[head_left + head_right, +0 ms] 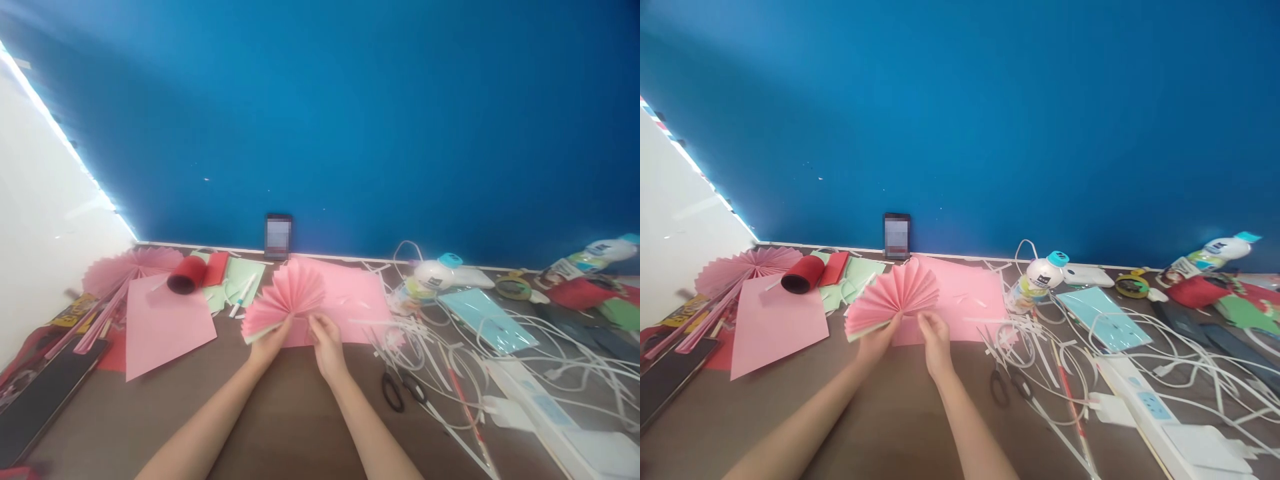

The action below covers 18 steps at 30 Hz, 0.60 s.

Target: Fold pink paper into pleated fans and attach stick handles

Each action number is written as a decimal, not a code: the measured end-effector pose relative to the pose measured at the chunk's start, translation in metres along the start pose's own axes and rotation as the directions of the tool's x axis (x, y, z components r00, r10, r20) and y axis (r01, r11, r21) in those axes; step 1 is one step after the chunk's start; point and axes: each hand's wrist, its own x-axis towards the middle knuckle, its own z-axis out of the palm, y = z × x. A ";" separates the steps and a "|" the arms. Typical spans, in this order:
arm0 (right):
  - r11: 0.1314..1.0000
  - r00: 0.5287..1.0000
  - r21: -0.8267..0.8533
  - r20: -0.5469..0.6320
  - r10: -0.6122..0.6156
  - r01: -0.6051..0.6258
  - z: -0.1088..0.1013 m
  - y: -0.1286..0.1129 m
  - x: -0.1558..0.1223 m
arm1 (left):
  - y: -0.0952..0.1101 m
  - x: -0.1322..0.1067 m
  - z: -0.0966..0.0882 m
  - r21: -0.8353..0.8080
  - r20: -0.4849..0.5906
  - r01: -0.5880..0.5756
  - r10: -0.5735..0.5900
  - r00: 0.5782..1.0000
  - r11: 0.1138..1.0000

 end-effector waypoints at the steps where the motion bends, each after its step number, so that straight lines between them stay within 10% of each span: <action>1: 0.999 1.000 0.034 -0.005 0.030 -0.030 0.000 -0.001 0.000 | 0.002 0.001 0.000 0.015 -0.056 0.002 -0.001 0.998 1.000; 9: 0.905 0.955 -0.342 -0.059 -0.290 0.253 0.003 -0.012 -0.006 | 0.009 0.004 0.000 -0.047 -0.106 0.092 -0.097 0.990 0.995; 18: 0.316 0.635 -0.786 0.123 -0.762 0.531 -0.002 -0.021 -0.014 | 0.008 0.005 0.003 -0.132 -0.012 0.130 -0.132 0.991 0.983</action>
